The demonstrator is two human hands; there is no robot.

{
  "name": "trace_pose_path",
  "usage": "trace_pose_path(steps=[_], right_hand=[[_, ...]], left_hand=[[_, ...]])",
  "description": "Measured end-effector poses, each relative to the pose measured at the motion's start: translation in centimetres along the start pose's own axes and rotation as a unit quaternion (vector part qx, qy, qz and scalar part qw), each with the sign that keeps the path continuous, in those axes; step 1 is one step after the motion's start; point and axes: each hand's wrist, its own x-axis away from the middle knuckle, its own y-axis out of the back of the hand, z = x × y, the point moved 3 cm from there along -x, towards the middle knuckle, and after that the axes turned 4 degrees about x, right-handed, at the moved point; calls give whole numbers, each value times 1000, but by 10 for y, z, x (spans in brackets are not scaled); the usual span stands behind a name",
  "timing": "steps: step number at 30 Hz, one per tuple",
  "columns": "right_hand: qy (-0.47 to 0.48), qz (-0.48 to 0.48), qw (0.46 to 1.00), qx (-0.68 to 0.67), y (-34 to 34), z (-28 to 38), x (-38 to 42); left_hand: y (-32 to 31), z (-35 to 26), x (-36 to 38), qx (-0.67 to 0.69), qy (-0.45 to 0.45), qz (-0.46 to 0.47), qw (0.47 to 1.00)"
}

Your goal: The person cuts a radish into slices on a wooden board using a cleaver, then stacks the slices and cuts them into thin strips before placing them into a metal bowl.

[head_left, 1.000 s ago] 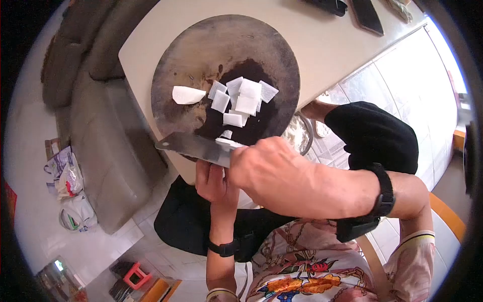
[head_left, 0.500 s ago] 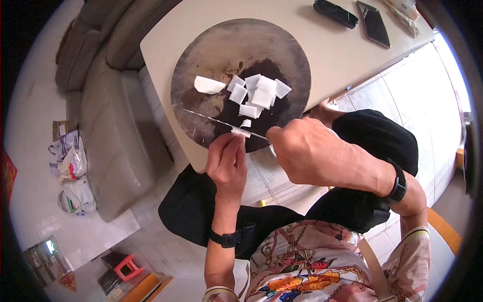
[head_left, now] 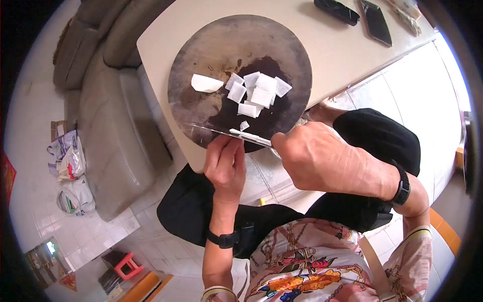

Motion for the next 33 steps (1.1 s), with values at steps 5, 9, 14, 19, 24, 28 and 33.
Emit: trace_pose_path(steps=[5,9,14,19,24,28,33], right_hand=[[14,14,1000,4,-1,0,-4],[28,-9,999,20,0,1,-3],[54,-14,998,22,-1,1,-6],[42,-7,999,23,-2,3,-12],[35,6,999,26,-2,8,-11],[48,5,998,41,-4,10,-13],[45,10,998,48,-8,12,-21]], left_hand=[[1,3,2,2,20,16,1000],[1,2,2,-3,15,13,1000],[2,3,3,-13,20,16,1000],[2,4,3,-7,23,18,1000],[3,2,2,-15,20,19,999],[2,4,3,-9,16,21,1000],[2,1,2,-20,16,17,1000]])
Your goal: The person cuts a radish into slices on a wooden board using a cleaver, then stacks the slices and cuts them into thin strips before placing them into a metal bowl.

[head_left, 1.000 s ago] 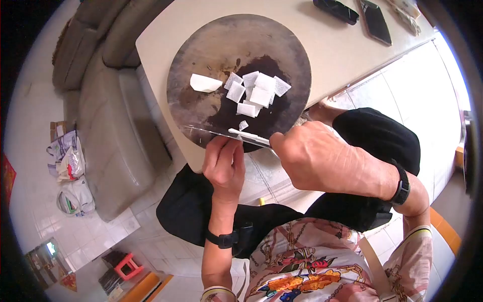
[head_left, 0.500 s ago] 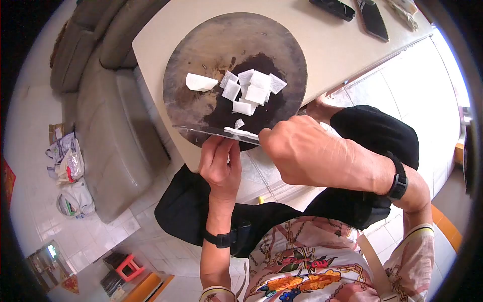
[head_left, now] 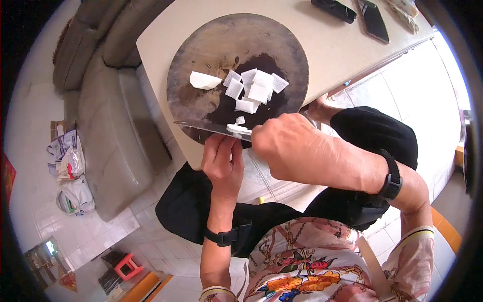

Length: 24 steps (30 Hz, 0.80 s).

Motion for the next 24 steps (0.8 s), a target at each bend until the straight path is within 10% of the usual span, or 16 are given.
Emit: trace_pose_path(steps=[14,24], right_hand=[[-64,-113,978,-163,4,-22,-9],[-163,-31,952,-256,7,-29,-1]], left_hand=[[20,8,-19,129,111,-40,985],[14,6,-49,86,147,124,977]])
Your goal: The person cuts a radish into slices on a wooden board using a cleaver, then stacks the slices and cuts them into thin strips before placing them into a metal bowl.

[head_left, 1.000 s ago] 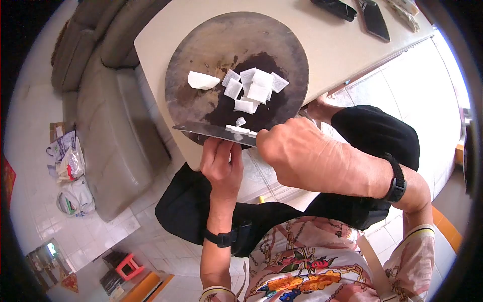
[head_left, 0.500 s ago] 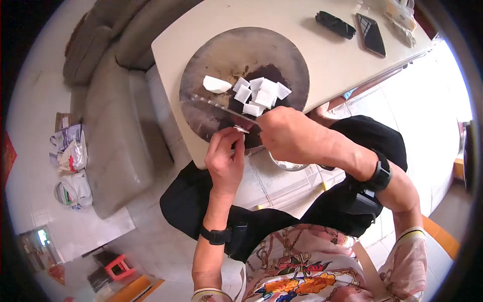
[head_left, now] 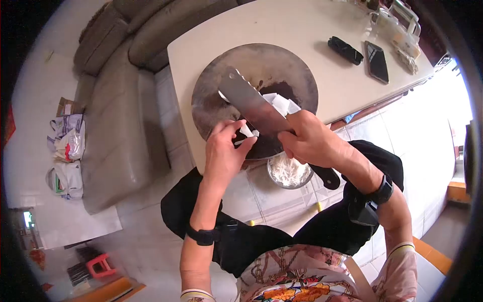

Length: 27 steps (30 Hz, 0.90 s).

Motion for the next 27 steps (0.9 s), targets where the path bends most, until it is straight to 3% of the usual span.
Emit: trace_pose_path(steps=[2,7,12,17,19,27], right_hand=[[4,-37,999,4,0,-1,1],[-19,-28,999,6,-5,3,6],[11,-45,999,16,-3,-2,4],[21,-59,998,7,1,4,3],[-37,-17,997,-62,2,12,5],[-12,-50,995,-83,8,28,5]], left_hand=[[-5,2,-4,-14,7,16,1000],[-6,9,-7,32,-1,-3,999],[-1,25,-8,157,121,-31,980],[-1,31,-8,206,120,-88,967],[-1,36,-7,294,126,-120,940],[-2,40,-3,299,126,-145,935]])
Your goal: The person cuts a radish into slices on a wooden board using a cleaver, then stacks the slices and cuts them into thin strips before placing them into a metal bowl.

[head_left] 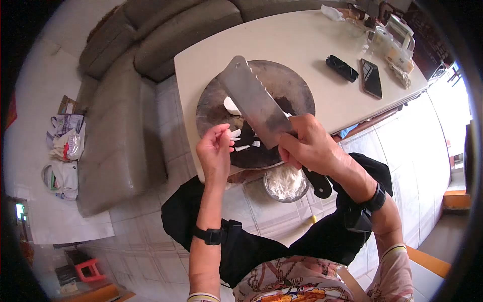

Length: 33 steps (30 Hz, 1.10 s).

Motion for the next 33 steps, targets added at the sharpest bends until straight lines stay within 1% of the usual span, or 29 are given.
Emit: trace_pose_path(steps=[2,4,5,8,9,11,12,14,15,17,18,21,23,25,27,28,30,31,33], right_hand=[[-1,-15,1000,-9,2,6,0],[12,-26,999,-32,6,12,-2],[14,-24,999,-34,8,17,-3],[44,-21,997,-59,16,23,-9],[41,-20,997,-64,19,23,-11],[70,-16,992,-103,21,24,-15],[67,-15,992,-109,22,23,-17],[71,-20,979,-189,25,21,-20],[68,-23,979,-192,26,20,-21],[46,-78,971,-222,29,15,-23],[42,-76,981,-171,31,12,-25],[38,-90,974,-202,30,10,-25],[31,-90,975,-202,30,11,-25],[26,-88,976,-199,32,11,-27],[1,-91,956,-277,35,10,-33],[4,-97,956,-278,36,12,-34],[-16,-104,939,-328,38,10,-35],[18,-69,936,-346,37,5,-40],[109,-23,975,-193,37,-1,-46]], left_hand=[[1,3,-2,-11,-9,1,1000],[4,5,-4,-24,21,-27,999],[5,3,-6,-27,19,-30,999],[7,3,-8,4,73,17,997],[8,4,-11,0,76,18,997],[10,10,-15,50,91,49,993],[12,12,-16,52,102,52,992],[15,15,-18,59,112,51,991],[13,14,-20,73,116,50,989],[15,13,-19,65,135,48,988],[15,12,-19,68,130,52,988],[14,10,-18,64,128,52,988],[12,8,-18,45,121,35,991],[14,12,-19,46,117,40,991],[16,14,-21,47,110,46,992],[16,14,-20,41,105,45,993],[14,14,-18,41,95,58,993],[16,14,-17,47,92,56,993],[17,7,-16,44,88,71,993]])
